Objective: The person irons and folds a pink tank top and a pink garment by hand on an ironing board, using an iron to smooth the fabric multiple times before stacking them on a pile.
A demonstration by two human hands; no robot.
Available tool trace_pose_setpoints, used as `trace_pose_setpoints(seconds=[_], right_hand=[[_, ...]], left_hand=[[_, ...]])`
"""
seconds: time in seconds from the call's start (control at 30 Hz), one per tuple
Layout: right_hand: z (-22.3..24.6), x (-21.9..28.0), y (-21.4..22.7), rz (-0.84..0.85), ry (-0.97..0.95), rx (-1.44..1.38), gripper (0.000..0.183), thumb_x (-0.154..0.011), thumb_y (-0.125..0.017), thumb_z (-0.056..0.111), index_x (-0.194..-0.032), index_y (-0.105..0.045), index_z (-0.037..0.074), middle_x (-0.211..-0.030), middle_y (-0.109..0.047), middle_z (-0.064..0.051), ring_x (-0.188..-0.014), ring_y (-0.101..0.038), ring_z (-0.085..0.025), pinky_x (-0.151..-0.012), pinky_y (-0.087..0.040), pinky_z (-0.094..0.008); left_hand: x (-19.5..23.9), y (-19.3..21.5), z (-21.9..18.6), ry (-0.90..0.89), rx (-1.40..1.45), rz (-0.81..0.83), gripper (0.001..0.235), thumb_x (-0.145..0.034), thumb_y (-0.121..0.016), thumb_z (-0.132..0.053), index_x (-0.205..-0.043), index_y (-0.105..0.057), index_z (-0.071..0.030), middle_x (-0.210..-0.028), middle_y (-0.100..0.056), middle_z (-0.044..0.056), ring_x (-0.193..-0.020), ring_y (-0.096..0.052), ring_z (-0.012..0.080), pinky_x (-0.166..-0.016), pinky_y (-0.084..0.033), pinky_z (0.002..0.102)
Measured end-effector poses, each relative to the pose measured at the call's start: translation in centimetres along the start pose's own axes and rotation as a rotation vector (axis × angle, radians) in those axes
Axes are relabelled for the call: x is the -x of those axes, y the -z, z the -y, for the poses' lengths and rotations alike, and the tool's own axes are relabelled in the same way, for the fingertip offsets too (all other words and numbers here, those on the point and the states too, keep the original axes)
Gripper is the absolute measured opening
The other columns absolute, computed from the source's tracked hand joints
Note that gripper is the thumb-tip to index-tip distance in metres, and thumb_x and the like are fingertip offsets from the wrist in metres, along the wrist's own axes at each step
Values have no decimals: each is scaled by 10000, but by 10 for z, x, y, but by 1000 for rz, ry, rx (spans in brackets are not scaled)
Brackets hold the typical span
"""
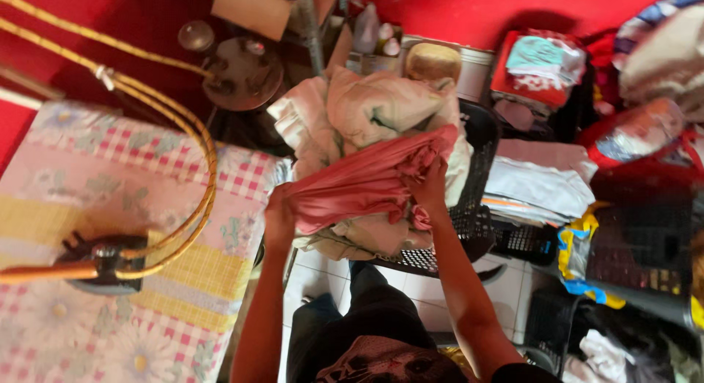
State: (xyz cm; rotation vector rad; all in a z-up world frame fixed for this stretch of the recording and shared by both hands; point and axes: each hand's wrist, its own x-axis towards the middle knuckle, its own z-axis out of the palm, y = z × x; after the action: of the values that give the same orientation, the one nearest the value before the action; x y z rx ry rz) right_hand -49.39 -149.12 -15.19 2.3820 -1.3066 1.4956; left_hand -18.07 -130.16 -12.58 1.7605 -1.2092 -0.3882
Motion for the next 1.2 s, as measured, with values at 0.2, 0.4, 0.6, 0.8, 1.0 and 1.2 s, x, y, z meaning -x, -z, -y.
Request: trace_pose_setpoints(seconds=[0.2, 0.4, 0.6, 0.8, 1.0, 1.2], right_hand=[[34, -38, -22, 654, -211, -458, 443, -889, -791, 162, -1259, -588, 26, -1097, -544, -140, -847, -580, -248, -734, -506, -364], [160, -100, -15, 943, -1004, -1198, 290, -998, -627, 168, -1253, -637, 29, -953, -637, -50, -809, -616, -156, -704, -543, -308], [326, -153, 2, 1103, -366, -1257, 282, -1039, -652, 168, -1291, -632, 41, -1025, -654, -50, -866, -621, -160, -763, -540, -306], [516, -165, -1, 923, 227, -1255, 278, -1081, -678, 168, -1329, -627, 52, -1098, -671, -51, -923, -626, -164, -822, -537, -304], [637, -73, -53, 849, 472, -1200, 278, -1122, -703, 168, -1367, -621, 63, -1170, -688, -51, -980, -630, -168, -882, -533, -302], [653, 120, -65, 1401, 574, -1105, 573, -926, -777, 305, -1366, -533, 31, -1128, -664, -73, -847, -646, -107, -711, -549, -287]], left_hand=[[66, 105, -57, 275, 82, -403, 265, -1064, -473, 16, -1239, -671, -5, -896, -601, 26, -750, -461, 56, -646, -380, 234], [133, 240, -100, 75, 278, -1067, 174, -1128, -495, -37, -1235, -627, 0, -1200, -655, 56, -1059, -600, 105, -986, -492, 252], [267, 359, -141, -70, 87, -1484, 135, -1196, -532, -63, -1221, -658, -21, -1230, -675, 58, -1062, -605, 128, -936, -503, 289], [396, 483, -177, -57, -555, -1658, 238, -1060, -499, -148, -1169, -679, -36, -1152, -706, 78, -1093, -694, 197, -1046, -588, 381], [502, 568, -91, 505, -1756, -1349, 249, -1041, -685, -213, -1245, -696, -70, -1231, -717, 104, -1125, -631, 253, -871, -548, 494], [469, 410, 46, 621, -586, -1196, 329, -1010, -678, -287, -1217, -670, -32, -1151, -694, 164, -1057, -629, 338, -868, -530, 483]])
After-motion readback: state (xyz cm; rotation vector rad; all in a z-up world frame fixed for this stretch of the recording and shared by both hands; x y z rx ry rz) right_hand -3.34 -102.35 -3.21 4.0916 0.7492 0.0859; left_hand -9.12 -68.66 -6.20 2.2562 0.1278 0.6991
